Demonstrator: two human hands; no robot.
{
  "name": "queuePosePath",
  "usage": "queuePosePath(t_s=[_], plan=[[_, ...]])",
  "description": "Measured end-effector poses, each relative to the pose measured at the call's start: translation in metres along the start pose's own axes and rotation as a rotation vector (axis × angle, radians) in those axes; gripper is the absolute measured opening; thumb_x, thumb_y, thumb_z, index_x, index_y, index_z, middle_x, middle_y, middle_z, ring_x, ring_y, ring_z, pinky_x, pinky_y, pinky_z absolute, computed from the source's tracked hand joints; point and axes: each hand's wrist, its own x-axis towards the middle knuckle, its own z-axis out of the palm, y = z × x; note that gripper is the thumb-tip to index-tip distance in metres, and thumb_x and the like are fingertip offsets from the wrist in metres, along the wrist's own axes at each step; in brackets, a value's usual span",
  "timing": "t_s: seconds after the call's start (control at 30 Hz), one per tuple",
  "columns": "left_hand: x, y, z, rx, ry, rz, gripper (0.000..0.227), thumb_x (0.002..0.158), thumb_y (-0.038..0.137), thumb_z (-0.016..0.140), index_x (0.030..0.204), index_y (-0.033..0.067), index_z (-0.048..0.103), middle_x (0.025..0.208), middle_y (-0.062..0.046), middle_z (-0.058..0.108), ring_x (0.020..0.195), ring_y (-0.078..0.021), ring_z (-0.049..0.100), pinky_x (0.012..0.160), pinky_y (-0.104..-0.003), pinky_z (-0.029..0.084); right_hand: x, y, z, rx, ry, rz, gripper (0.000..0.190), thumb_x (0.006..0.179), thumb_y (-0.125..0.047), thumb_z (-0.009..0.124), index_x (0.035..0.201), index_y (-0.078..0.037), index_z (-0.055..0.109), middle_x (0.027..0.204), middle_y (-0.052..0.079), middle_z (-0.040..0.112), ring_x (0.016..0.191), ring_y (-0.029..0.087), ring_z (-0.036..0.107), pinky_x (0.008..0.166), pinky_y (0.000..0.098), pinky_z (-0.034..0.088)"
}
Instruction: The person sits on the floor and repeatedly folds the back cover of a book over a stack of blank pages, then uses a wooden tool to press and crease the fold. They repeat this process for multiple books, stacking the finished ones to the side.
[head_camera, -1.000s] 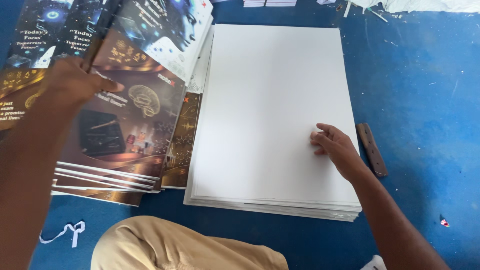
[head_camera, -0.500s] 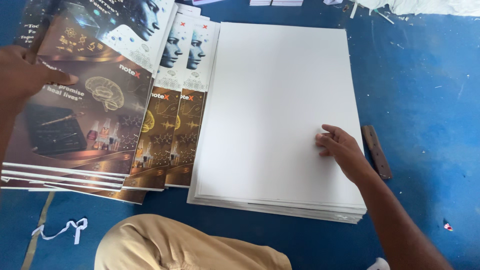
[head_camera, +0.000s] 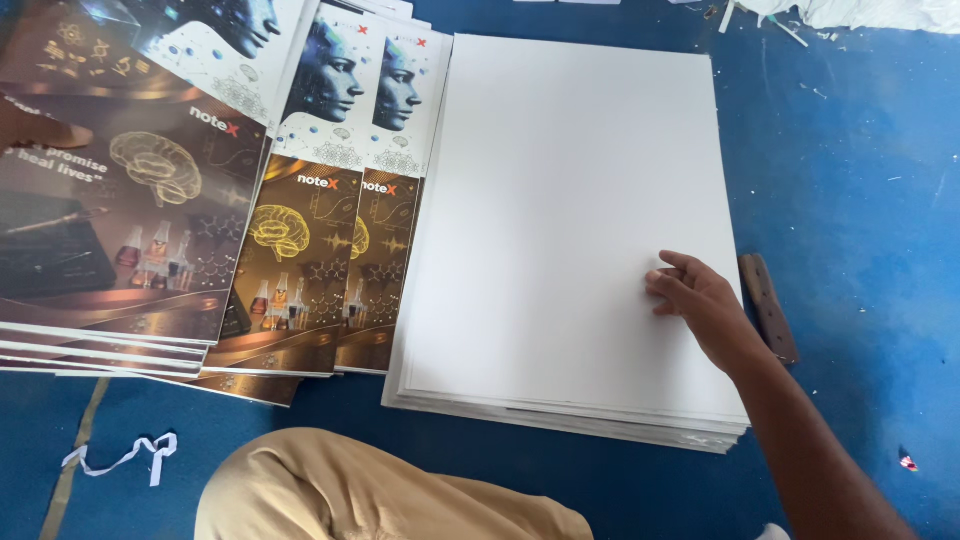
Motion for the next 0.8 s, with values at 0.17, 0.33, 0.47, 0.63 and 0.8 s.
queuePosePath(t_s=[0.17,0.33,0.47,0.63,0.8], plan=[[-0.025,0.021,-0.003,0.138,0.008,-0.11,0.045,0.084,0.024,0.084,0.113,-0.0047,0.064,0.112,-0.027,0.066,0.1,-0.0377,0.063,0.086,-0.053,0.051,0.0,0.001,0.0,-0.036,0.005,0.025,0.072,0.094,-0.038,0.062,0.152,0.0,0.043,0.129,0.022,0.065,0.118,0.028,0.065,0.099,0.039,0.052],[-0.032,0.022,-0.004,0.239,0.017,-0.173,0.048,0.085,0.028,0.083,0.116,-0.0029,0.064,0.116,-0.028,0.065,0.105,-0.0384,0.061,0.089,-0.054,0.049,0.002,0.002,0.0,-0.004,-0.006,0.025,0.072,0.093,-0.036,0.063,0.152,0.0,0.041,0.126,0.02,0.064,0.119,0.027,0.064,0.097,0.0398,0.055],[-0.037,0.024,0.0,0.284,0.021,-0.202,0.051,0.085,0.032,0.082,0.118,-0.0014,0.063,0.119,-0.028,0.064,0.109,-0.0391,0.059,0.092,-0.055,0.048,0.003,0.004,0.0,0.005,-0.002,0.021,0.072,0.093,-0.036,0.063,0.152,0.0,0.042,0.124,0.019,0.065,0.119,0.026,0.065,0.097,0.0399,0.054],[-0.045,0.028,0.0,0.337,0.032,-0.238,0.054,0.085,0.036,0.08,0.121,0.0005,0.063,0.122,-0.028,0.062,0.113,-0.0398,0.057,0.095,-0.056,0.047,0.002,0.002,0.001,-0.041,0.017,0.045,0.071,0.094,-0.036,0.063,0.152,-0.001,0.042,0.123,0.018,0.066,0.118,0.025,0.066,0.098,0.0401,0.055],[-0.051,0.024,0.006,0.368,0.032,-0.262,0.058,0.085,0.041,0.079,0.124,0.0023,0.062,0.126,-0.028,0.061,0.118,-0.0406,0.055,0.098,-0.056,0.045,0.001,0.002,0.003,-0.082,0.034,0.068,0.071,0.094,-0.035,0.063,0.153,-0.002,0.042,0.121,0.017,0.067,0.115,0.025,0.067,0.098,0.0405,0.054]])
